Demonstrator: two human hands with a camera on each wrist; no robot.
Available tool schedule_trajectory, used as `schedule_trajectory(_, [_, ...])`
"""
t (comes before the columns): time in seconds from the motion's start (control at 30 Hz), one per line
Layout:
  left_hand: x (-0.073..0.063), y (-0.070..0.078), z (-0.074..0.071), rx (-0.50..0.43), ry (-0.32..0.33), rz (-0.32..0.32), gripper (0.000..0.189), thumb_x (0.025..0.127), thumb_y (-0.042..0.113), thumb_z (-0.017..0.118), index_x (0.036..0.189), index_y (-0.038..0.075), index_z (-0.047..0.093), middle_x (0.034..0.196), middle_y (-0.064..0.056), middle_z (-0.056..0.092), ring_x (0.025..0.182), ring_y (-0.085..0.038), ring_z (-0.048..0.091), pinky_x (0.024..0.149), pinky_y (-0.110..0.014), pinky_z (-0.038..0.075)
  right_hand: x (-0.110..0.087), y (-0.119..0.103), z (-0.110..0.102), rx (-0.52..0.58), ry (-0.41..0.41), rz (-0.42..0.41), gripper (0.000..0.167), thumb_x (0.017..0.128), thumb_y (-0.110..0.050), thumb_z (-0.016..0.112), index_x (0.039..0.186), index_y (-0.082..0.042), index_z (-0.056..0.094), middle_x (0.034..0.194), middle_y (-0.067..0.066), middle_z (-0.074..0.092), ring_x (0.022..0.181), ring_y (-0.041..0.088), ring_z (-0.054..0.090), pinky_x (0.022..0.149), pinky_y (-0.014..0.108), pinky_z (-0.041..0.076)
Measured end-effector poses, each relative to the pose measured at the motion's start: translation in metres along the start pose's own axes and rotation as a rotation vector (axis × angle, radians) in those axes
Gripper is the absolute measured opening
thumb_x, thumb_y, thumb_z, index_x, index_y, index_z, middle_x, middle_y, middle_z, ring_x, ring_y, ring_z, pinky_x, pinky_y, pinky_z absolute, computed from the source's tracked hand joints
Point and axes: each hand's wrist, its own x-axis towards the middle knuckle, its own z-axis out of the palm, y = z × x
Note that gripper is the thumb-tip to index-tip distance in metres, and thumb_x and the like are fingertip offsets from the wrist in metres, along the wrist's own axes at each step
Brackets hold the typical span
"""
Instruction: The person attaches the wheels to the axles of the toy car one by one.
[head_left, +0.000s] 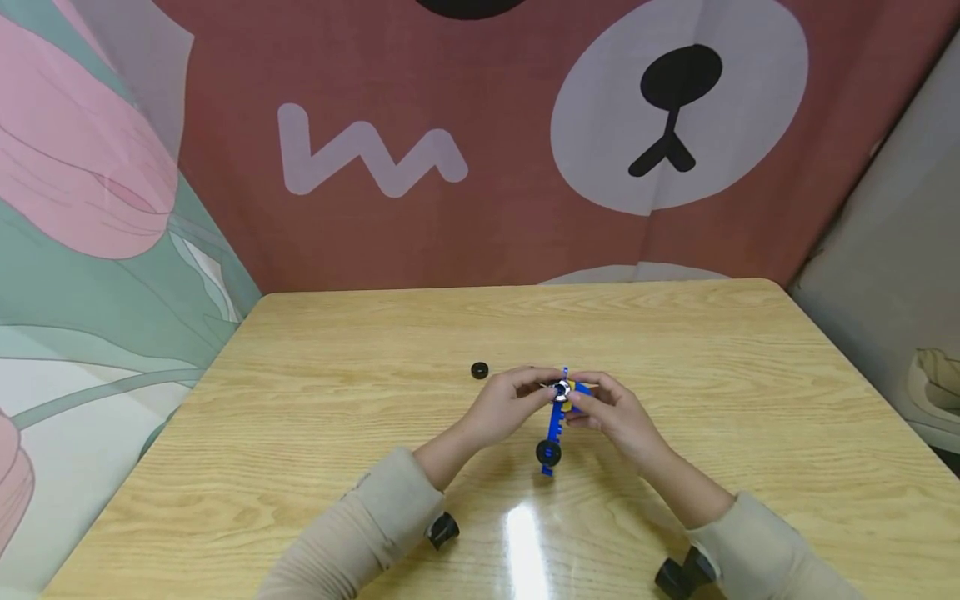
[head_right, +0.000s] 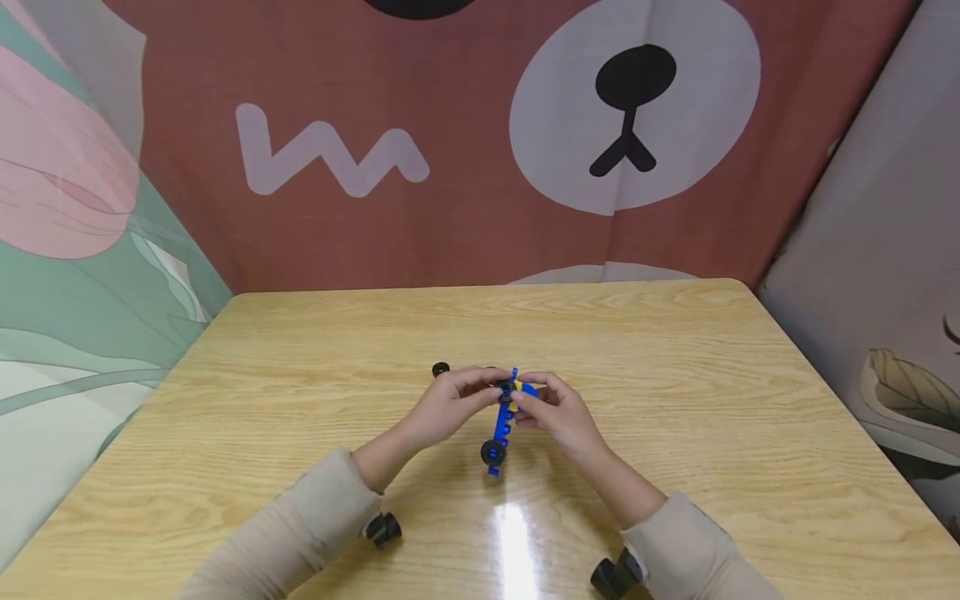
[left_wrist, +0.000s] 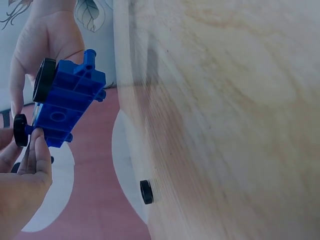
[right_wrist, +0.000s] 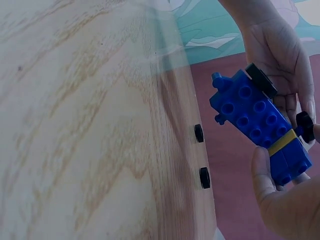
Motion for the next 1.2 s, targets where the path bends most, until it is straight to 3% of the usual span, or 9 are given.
schedule_trajectory(0.1, [0.0,0.001,0.0,-0.103,0.002,-0.029,0.026,0.088,0.006,0.048,0.111,-0.001,0.055,0.11,-0.011,0.055,0.093,-0.016,0.055,0.078,-0.026,0.045,0.001,0.001,-0.001,-0.009,-0.004,0.002,0.053,0.078,-0.035,0.061,0.118,-0.005,0.045,0.108,0.024,0.043,0.086,0.029,0.056,0.076,0.039,0.046])
schedule_trajectory(0.27, [0.009,-0.024,0.002,-0.251,0.034,-0.09,0.023,0.087,0.011,0.052,0.107,0.003,0.057,0.102,-0.005,0.057,0.087,-0.014,0.057,0.076,-0.024,0.046,0.0,-0.001,0.001,-0.015,-0.005,0.009,0.055,0.076,-0.036,0.063,0.118,-0.006,0.044,0.106,0.025,0.043,0.085,0.029,0.056,0.076,0.039,0.046])
schedule_trajectory(0.57, [0.012,-0.025,0.003,-0.474,0.048,-0.175,0.023,0.085,0.006,0.053,0.105,-0.006,0.053,0.096,-0.011,0.057,0.085,-0.018,0.056,0.079,-0.032,0.046,0.002,0.001,0.002,-0.024,0.001,0.004,0.054,0.076,-0.036,0.063,0.117,-0.006,0.045,0.103,0.025,0.045,0.083,0.029,0.056,0.075,0.04,0.047])
schedule_trajectory(0.83, [0.011,-0.023,0.005,-0.598,0.086,-0.237,0.028,0.083,0.0,0.054,0.108,-0.012,0.05,0.096,-0.009,0.057,0.084,-0.017,0.056,0.08,-0.034,0.045,0.002,0.004,0.003,-0.015,0.024,-0.019,0.049,0.077,-0.032,0.064,0.114,-0.003,0.05,0.102,0.024,0.049,0.08,0.032,0.057,0.073,0.041,0.047])
schedule_trajectory(1.0, [0.01,-0.023,0.006,-0.623,0.101,-0.249,0.031,0.083,0.0,0.054,0.109,-0.015,0.048,0.101,-0.011,0.055,0.085,-0.017,0.056,0.081,-0.033,0.045,0.003,0.005,0.004,-0.012,0.068,0.0,0.045,0.075,-0.03,0.066,0.109,-0.004,0.053,0.099,0.022,0.051,0.079,0.033,0.057,0.071,0.041,0.048])
schedule_trajectory(1.2, [0.011,-0.024,0.008,-0.645,0.123,-0.263,0.028,0.083,0.0,0.054,0.107,-0.014,0.051,0.107,-0.016,0.051,0.084,-0.016,0.056,0.082,-0.035,0.043,-0.001,-0.004,0.008,0.005,0.024,-0.049,0.044,0.076,-0.03,0.065,0.108,-0.002,0.053,0.098,0.019,0.053,0.077,0.029,0.059,0.069,0.039,0.049])
